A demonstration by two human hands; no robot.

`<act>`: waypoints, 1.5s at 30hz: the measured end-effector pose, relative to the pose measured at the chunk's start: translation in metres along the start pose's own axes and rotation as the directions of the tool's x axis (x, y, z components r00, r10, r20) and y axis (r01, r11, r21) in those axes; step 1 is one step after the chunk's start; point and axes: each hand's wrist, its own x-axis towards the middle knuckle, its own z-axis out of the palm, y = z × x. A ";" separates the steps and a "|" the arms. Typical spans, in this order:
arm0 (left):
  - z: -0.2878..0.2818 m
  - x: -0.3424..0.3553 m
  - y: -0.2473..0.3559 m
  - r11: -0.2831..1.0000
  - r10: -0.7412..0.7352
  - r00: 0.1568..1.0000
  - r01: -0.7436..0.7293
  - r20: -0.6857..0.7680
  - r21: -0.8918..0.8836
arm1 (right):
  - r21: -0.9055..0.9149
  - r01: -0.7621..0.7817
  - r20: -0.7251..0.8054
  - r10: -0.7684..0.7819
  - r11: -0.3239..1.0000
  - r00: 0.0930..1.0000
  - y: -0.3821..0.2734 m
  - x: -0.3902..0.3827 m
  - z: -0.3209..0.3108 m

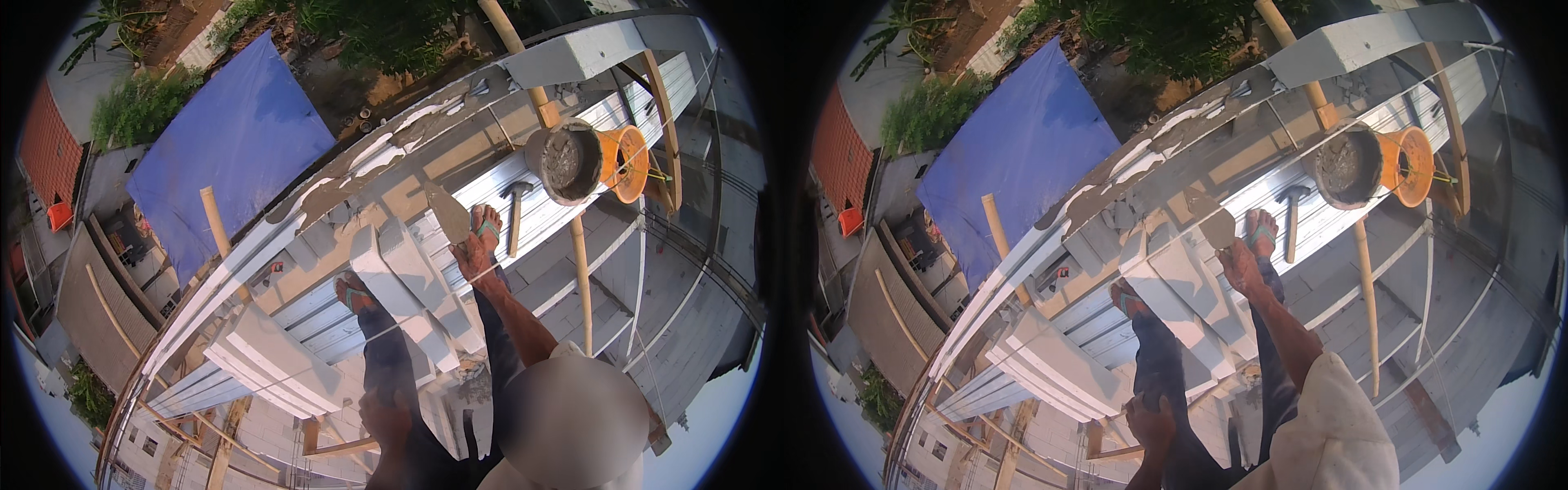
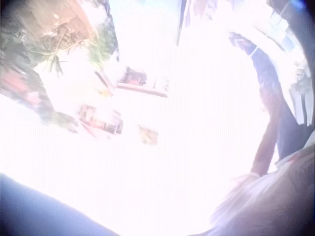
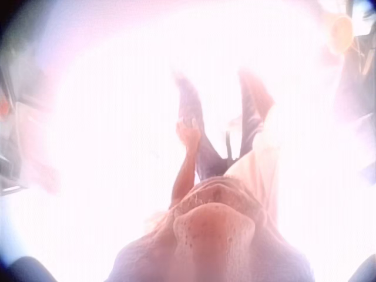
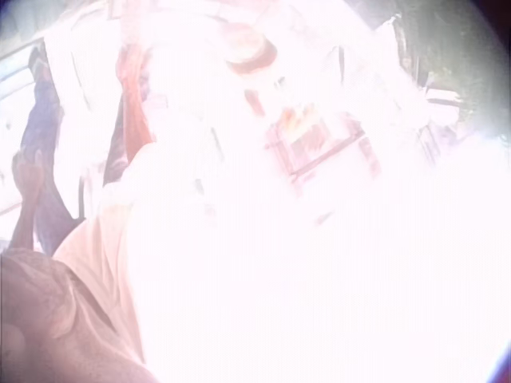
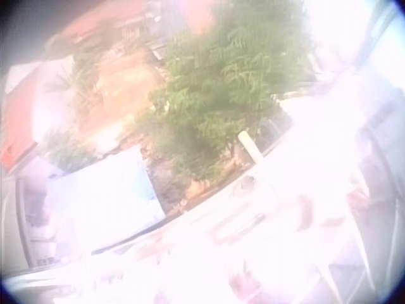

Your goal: The person secures wooden planks to a metal scaffolding structure using a hammer and nails. They repeatedly hammer nails into the wood, retrieve nails from a bucket, and apply cement to the joints between the planks and the metal frame.

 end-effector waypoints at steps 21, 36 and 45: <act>0.008 0.006 0.041 0.978 0.077 0.997 -0.070 -0.028 0.194 | -0.591 -0.404 -0.391 0.191 0.698 0.900 0.288 0.082 -0.244; 0.001 0.006 0.083 0.967 0.036 0.997 -0.053 0.071 0.248 | 0.097 -0.631 -0.114 0.638 0.770 0.761 0.176 0.025 -0.250; -0.008 0.014 0.087 0.959 -0.036 0.999 0.024 0.039 0.283 | 0.072 -0.309 -0.098 0.315 0.948 0.944 0.017 0.095 -0.231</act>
